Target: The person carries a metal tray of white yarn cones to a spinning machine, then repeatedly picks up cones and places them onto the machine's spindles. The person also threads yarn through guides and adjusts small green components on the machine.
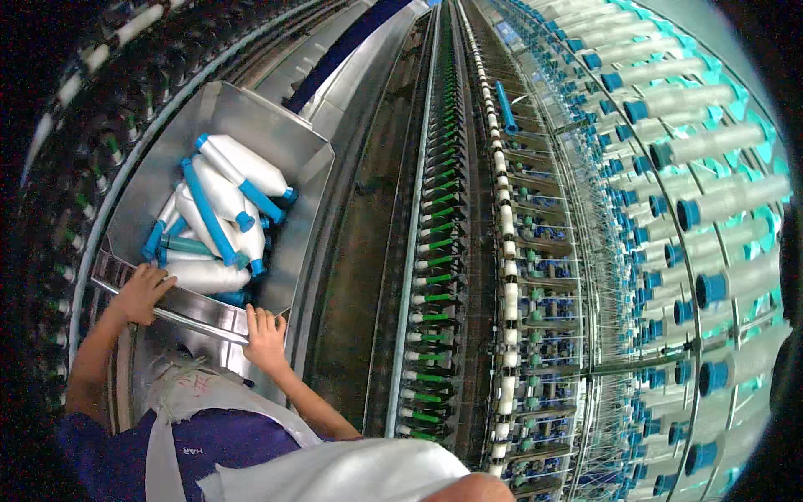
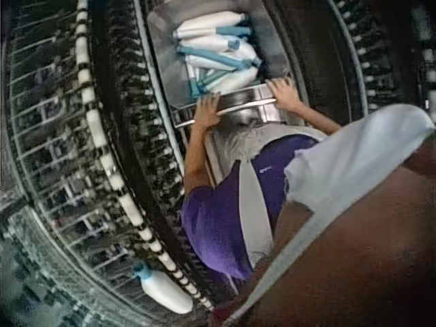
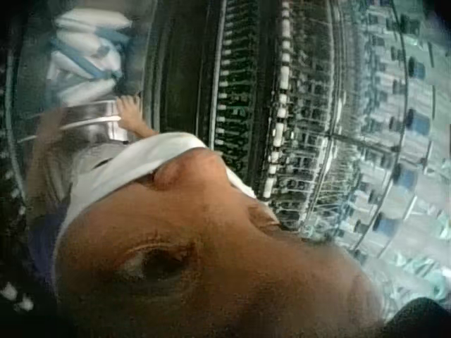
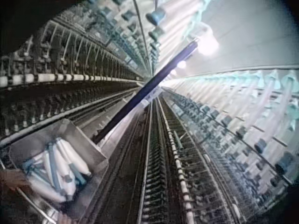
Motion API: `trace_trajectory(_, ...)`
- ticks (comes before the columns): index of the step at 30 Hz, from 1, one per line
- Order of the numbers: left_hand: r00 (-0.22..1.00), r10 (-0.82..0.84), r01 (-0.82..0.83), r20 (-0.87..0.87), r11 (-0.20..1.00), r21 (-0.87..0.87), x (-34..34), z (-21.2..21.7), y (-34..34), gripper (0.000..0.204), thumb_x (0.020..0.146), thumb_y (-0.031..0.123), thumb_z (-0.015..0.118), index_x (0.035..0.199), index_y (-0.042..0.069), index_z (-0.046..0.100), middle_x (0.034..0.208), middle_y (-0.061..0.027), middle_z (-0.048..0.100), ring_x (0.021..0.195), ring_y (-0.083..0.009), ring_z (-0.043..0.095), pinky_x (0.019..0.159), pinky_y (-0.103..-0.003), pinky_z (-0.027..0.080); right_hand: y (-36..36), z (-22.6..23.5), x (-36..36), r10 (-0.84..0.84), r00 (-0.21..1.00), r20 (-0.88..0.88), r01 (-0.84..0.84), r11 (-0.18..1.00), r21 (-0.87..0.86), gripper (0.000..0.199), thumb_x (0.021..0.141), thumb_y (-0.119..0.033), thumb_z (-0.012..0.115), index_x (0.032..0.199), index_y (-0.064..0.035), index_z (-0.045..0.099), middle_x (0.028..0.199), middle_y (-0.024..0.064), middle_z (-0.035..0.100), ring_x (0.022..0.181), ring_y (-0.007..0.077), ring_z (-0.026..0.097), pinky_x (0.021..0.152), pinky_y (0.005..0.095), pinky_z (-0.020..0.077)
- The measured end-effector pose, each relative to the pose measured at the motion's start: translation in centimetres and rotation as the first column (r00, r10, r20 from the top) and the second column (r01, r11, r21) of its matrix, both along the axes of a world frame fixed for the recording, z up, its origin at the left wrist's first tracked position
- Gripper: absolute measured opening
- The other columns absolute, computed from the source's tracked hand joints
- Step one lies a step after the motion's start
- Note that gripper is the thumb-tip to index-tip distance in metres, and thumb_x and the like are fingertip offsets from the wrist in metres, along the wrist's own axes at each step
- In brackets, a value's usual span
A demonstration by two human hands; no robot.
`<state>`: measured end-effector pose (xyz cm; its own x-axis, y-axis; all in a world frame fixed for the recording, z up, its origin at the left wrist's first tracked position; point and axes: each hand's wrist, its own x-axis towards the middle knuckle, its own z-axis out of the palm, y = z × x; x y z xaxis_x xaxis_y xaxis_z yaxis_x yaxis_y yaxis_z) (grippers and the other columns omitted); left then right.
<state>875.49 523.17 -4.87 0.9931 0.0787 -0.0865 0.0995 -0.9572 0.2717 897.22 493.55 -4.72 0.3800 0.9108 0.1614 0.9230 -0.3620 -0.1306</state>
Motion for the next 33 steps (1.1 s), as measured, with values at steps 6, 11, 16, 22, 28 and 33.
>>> trace_trajectory(6,0.999,0.011,-0.010,-0.035,0.999,0.030,5.5,-0.1,5.8,0.105,0.050,0.026,0.078,0.144,0.008,0.035,0.139,-0.0208,0.044,0.133,-0.0391,0.035,0.116,-0.050,0.019,5.2,-0.3,4.0,-0.015,0.998,0.067,0.010,0.998,0.064,0.081,0.064,-0.018,0.070,0.138,-0.0019,0.041,0.122,0.0154,0.050,0.114,0.0303,0.048,0.096,0.0526,0.0324)
trace_trajectory(11,0.997,-0.033,0.020,0.071,0.984,0.178,12.6,1.5,12.0,0.098,0.048,0.021,0.077,0.139,0.006,0.042,0.133,-0.0205,0.047,0.127,-0.0389,0.040,0.114,-0.050,0.023,11.8,2.2,10.5,-0.085,0.996,-0.027,0.084,0.996,-0.030,0.084,0.061,-0.016,0.070,0.138,-0.0010,0.039,0.123,0.0162,0.049,0.115,0.0309,0.048,0.099,0.0532,0.0309)
trace_trajectory(16,0.953,-0.123,0.080,0.278,0.984,0.161,20.9,4.7,19.5,0.093,0.042,0.013,0.073,0.131,0.003,0.048,0.117,-0.0181,0.051,0.109,-0.0370,0.048,0.106,-0.049,0.032,18.5,3.8,17.0,-0.112,0.994,0.004,0.111,0.990,0.086,0.084,0.062,-0.014,0.071,0.139,-0.0025,0.038,0.124,0.0169,0.049,0.116,0.0312,0.047,0.100,0.0525,0.0311)
trace_trajectory(22,0.955,-0.131,0.104,0.267,0.988,0.113,33.8,8.0,27.2,0.090,0.042,0.011,0.073,0.129,0.002,0.050,0.115,-0.0182,0.051,0.108,-0.0368,0.048,0.104,-0.048,0.033,26.2,4.3,28.6,-0.170,0.985,-0.016,0.170,0.984,0.054,0.087,0.064,-0.015,0.071,0.142,-0.0034,0.034,0.129,0.0176,0.047,0.121,0.0324,0.044,0.102,0.0533,0.0302)
trace_trajectory(28,0.943,-0.110,0.101,0.315,0.994,0.044,45.9,6.9,33.9,0.085,0.048,0.002,0.069,0.130,0.004,0.050,0.116,-0.0175,0.051,0.109,-0.0362,0.047,0.104,-0.046,0.034,32.9,3.5,40.8,-0.200,0.980,0.001,0.200,0.977,-0.076,0.099,0.058,-0.019,0.079,0.142,-0.0016,0.031,0.130,0.0161,0.045,0.122,0.0318,0.043,0.106,0.0521,0.0276)
trace_trajectory(33,0.976,-0.069,0.041,0.207,0.990,0.137,56.6,2.9,38.8,0.092,0.049,0.005,0.074,0.136,0.006,0.044,0.129,-0.0175,0.046,0.120,-0.0370,0.043,0.110,-0.050,0.027,36.1,1.9,51.8,-0.083,0.990,-0.114,0.085,0.996,0.012,0.087,0.065,-0.023,0.076,0.138,0.0014,0.035,0.131,0.0204,0.043,0.124,0.0366,0.039,0.104,0.0509,0.0269)
